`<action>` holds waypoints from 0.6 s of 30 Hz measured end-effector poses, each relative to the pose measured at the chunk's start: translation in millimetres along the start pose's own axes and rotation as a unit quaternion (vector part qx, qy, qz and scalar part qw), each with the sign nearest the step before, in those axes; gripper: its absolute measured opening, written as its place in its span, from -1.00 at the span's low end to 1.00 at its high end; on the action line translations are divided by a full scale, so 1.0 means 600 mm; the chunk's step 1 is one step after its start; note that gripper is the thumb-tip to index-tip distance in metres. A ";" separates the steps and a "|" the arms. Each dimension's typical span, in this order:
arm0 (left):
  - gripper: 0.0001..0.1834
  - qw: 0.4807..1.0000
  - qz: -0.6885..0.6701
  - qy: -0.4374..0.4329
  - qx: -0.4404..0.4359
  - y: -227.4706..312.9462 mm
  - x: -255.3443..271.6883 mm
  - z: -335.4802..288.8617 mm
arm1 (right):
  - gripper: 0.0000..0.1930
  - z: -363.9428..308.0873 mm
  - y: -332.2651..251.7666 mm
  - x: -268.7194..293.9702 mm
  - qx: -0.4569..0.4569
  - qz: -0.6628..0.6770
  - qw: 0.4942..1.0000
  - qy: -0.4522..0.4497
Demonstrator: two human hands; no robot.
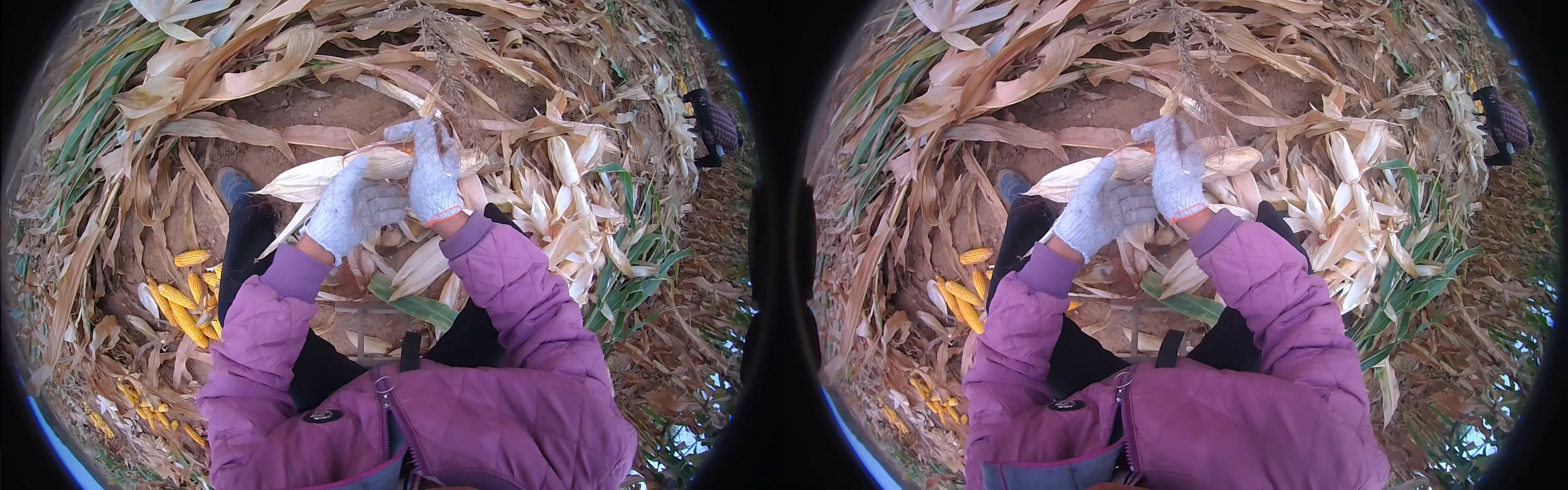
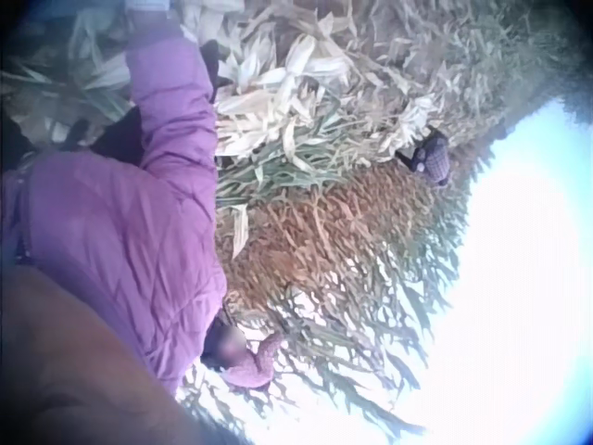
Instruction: The person sits on the ground in a cornfield and repeatedly shucks corn cobs by hand, removing the husks and placing the cleaned cobs into a growing pile nearby.
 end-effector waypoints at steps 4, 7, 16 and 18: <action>-0.22 0.999 -0.036 -0.010 -0.011 0.010 0.000 -0.009 | -0.65 0.001 0.001 0.006 -0.141 0.064 0.988 -0.014; -0.28 0.997 -0.039 -0.007 -0.067 0.021 -0.005 -0.015 | -0.70 -0.005 0.003 0.003 -0.193 0.120 0.972 -0.051; -0.42 0.974 0.109 0.055 -0.188 0.045 -0.011 -0.017 | -0.70 -0.014 0.028 -0.004 -0.316 0.227 0.919 -0.070; -0.39 0.942 0.237 0.061 -0.229 0.047 -0.025 -0.034 | -0.69 0.005 0.021 0.003 -0.283 0.179 0.942 -0.009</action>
Point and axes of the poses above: each hand's wrist, its own z-axis towards the middle knuckle, its own x-axis out of the back of the hand, y = z × x, the point moved 6 cm from there along z, towards the middle knuckle, and after that the axes turned 14 degrees about y, right-handed, at the moved point
